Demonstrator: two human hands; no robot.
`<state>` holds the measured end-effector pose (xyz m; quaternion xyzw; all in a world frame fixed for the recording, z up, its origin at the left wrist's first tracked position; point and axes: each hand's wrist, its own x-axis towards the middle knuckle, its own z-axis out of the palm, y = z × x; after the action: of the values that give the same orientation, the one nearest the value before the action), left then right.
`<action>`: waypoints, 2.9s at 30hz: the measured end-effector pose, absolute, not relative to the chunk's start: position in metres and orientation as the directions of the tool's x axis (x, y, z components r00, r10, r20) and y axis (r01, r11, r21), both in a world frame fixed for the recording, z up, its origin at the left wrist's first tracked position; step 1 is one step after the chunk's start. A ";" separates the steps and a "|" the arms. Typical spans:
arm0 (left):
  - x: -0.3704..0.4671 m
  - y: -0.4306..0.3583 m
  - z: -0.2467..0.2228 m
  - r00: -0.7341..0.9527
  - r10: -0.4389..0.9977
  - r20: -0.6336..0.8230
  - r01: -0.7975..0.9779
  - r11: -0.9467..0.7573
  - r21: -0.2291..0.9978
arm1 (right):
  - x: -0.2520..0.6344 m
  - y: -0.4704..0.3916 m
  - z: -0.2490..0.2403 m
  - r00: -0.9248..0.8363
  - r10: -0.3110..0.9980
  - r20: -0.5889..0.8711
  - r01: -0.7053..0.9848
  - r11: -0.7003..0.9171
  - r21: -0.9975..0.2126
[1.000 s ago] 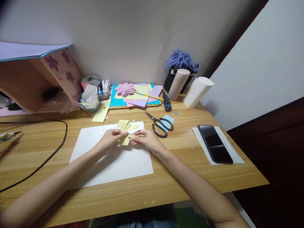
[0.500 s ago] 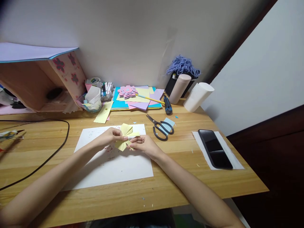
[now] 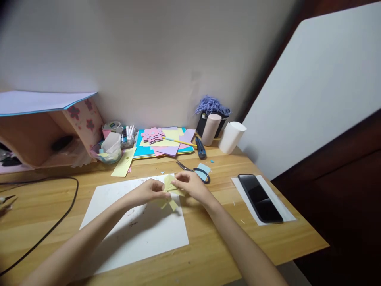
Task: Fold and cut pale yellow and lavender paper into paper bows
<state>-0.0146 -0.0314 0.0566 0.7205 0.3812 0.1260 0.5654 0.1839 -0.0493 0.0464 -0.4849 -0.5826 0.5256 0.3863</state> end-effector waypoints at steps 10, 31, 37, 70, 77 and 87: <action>0.086 0.024 0.011 0.346 0.914 0.211 0.296 -0.320 0.900 | 0.336 -0.008 0.021 0.340 0.927 -0.158 -0.056 -0.148 -0.987; 0.088 0.011 -0.004 0.310 0.879 0.362 0.405 -0.466 0.786 | 0.354 0.019 0.020 0.604 0.767 0.217 0.631 -0.294 -0.718; 0.087 0.005 0.000 0.337 0.868 0.365 0.398 -0.483 0.780 | 0.296 -0.004 0.032 0.225 0.935 0.274 0.725 0.027 -0.688; 0.031 0.083 0.001 0.251 0.771 0.586 0.764 -0.529 0.369 | 0.232 -0.024 -0.002 -0.156 0.881 0.448 0.743 0.403 -0.534; 0.031 0.094 0.002 0.234 0.749 0.619 0.751 -0.544 0.374 | 0.232 -0.024 -0.004 -0.140 0.889 0.437 0.719 0.395 -0.573; 0.035 0.097 0.004 0.329 0.756 0.565 0.653 -0.615 0.443 | 0.230 -0.027 -0.001 -0.122 0.888 0.443 0.704 0.392 -0.592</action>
<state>0.0347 0.0968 0.0038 0.8125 0.4336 0.3838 0.0675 0.2301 -0.0268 -0.0005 -0.5381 -0.7395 0.1194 0.3864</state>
